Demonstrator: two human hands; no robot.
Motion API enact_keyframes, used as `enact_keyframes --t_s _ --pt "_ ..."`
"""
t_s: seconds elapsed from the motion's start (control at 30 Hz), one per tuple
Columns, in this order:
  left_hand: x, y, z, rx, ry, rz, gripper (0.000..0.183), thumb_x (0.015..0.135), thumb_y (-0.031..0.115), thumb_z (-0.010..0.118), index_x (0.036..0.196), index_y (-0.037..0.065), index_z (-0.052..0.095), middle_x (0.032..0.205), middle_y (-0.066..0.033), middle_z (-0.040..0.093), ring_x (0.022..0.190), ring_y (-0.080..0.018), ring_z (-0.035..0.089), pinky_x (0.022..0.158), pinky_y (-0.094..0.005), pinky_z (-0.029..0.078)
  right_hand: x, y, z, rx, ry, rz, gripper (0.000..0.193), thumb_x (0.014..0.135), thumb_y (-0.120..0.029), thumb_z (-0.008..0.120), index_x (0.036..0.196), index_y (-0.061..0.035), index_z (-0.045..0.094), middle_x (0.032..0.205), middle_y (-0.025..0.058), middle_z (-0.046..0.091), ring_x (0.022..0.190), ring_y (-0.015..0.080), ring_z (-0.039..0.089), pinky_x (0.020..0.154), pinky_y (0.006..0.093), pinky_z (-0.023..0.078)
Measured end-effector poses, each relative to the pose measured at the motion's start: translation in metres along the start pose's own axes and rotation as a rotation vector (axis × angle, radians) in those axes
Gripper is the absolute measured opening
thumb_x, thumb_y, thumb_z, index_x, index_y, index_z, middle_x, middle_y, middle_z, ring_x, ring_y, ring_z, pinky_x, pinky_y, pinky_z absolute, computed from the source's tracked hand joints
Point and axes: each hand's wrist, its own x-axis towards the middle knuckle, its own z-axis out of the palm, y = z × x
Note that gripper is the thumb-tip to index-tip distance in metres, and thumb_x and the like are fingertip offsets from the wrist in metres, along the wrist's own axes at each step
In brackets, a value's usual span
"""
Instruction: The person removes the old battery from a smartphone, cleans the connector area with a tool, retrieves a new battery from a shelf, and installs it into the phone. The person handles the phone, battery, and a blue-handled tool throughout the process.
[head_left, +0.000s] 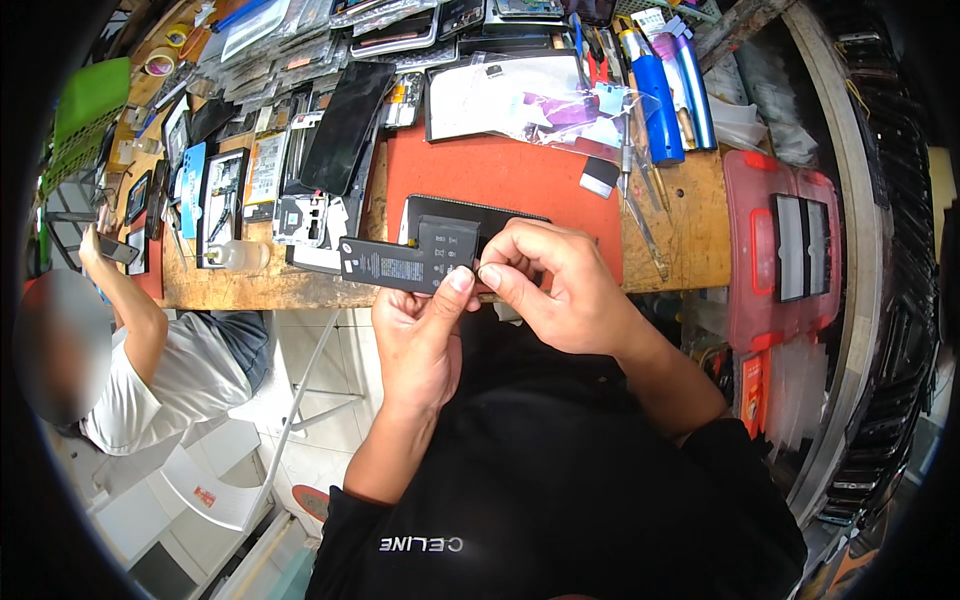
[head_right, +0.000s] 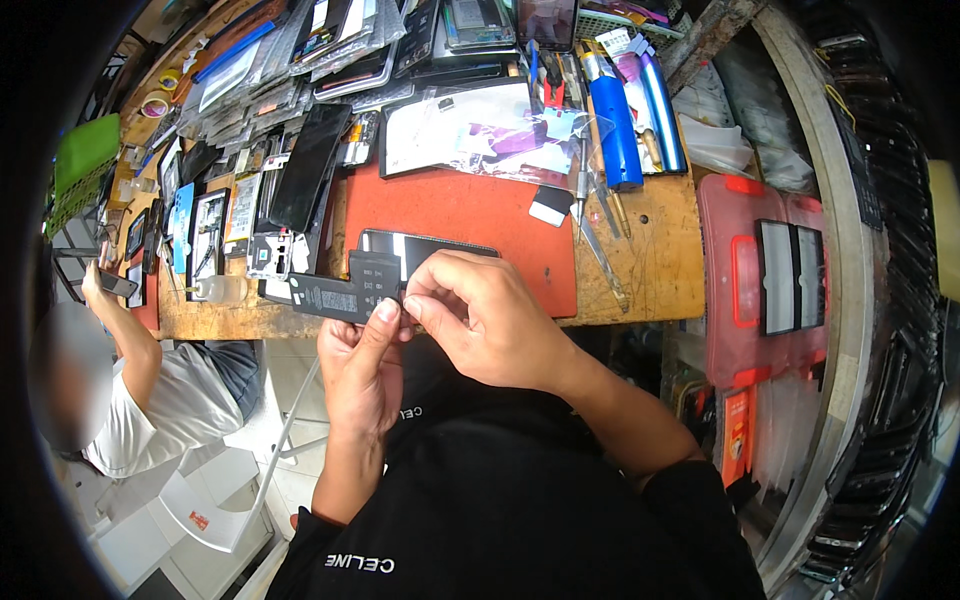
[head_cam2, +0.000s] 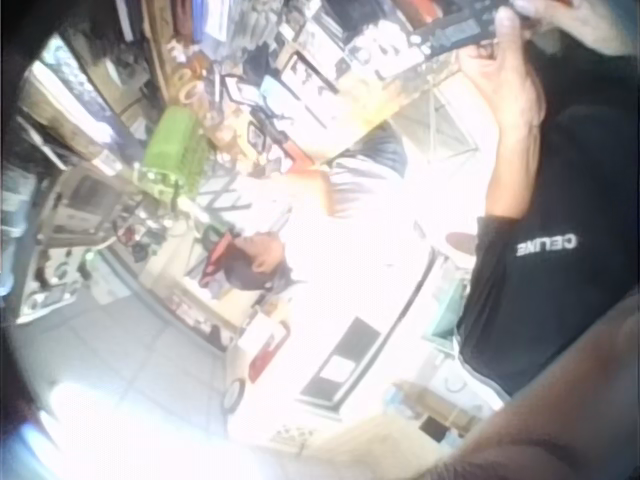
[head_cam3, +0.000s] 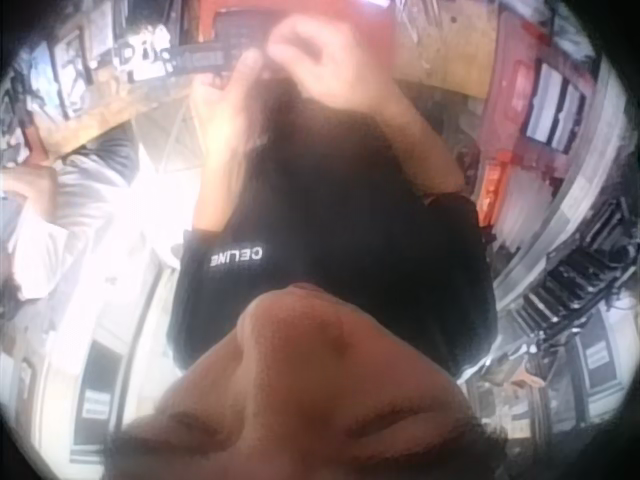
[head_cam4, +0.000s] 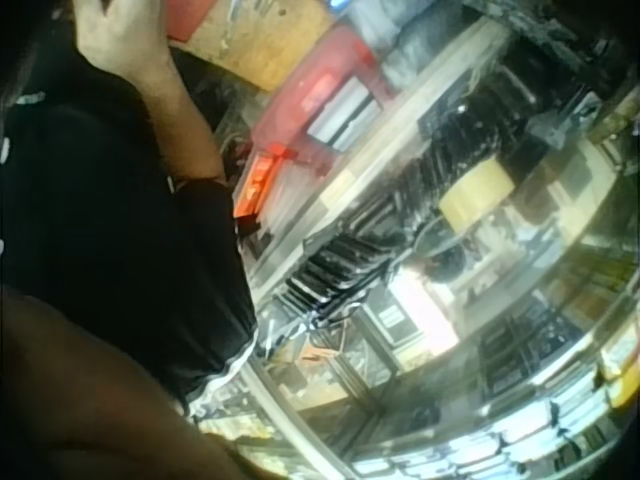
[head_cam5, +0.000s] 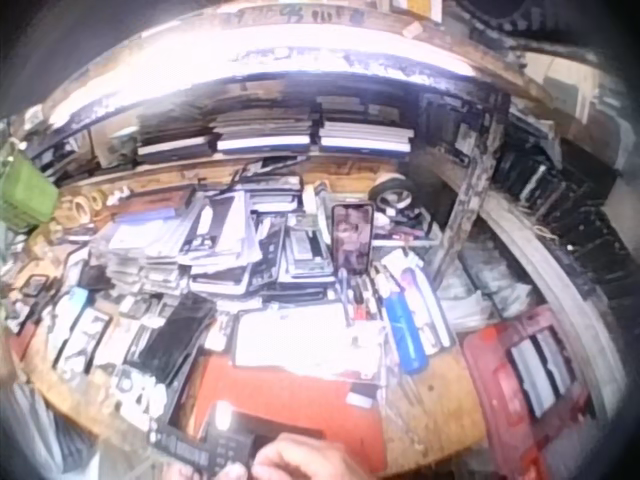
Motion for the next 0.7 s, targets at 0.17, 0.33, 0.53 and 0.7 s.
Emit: enact_keyframes --t_s 0.17,0.33,0.53,0.7 --pt "0.000 -0.004 0.001 -0.010 0.007 -0.016 0.012 0.103 0.009 0.078 0.112 0.003 0.072 0.099 -0.0046 0.075 0.086 -0.0126 0.066 0.081 -0.0299 0.053 0.002 -0.006 -0.005 0.003 -0.034 0.054 0.006 0.102 0.004 0.067 0.098 0.0061 0.065 0.086 0.0111 0.073 0.079 0.0153 0.075 0.070 0.0312 0.059" --pt "-0.002 -0.005 -0.001 0.006 0.018 -0.006 0.011 0.103 0.008 0.078 0.112 0.004 0.071 0.100 -0.0042 0.075 0.087 -0.0128 0.066 0.080 -0.0298 0.053 0.004 -0.005 -0.005 0.008 -0.051 0.126 0.007 0.100 0.002 0.069 0.095 0.0048 0.067 0.083 0.0114 0.073 0.075 0.0152 0.074 0.065 0.0311 0.055" --pt "-0.003 -0.007 -0.001 0.058 0.037 0.009 0.013 0.103 0.006 0.078 0.114 0.003 0.072 0.103 -0.0037 0.075 0.088 -0.0119 0.066 0.080 -0.0293 0.052 0.006 -0.004 -0.007 -0.075 -0.070 0.098 0.006 0.105 -0.001 0.070 0.099 0.0016 0.069 0.082 0.0010 0.070 0.072 0.0032 0.062 0.061 0.0235 0.049" --pt "-0.009 -0.004 -0.006 0.030 0.043 -0.030 0.014 0.103 0.005 0.077 0.116 0.004 0.072 0.105 -0.0030 0.076 0.090 -0.0107 0.066 0.079 -0.0283 0.051 0.004 0.000 -0.006 -0.010 -0.080 0.134 0.008 0.101 -0.002 0.071 0.096 0.0040 0.068 0.082 0.0107 0.074 0.073 0.0136 0.072 0.065 0.0310 0.054"
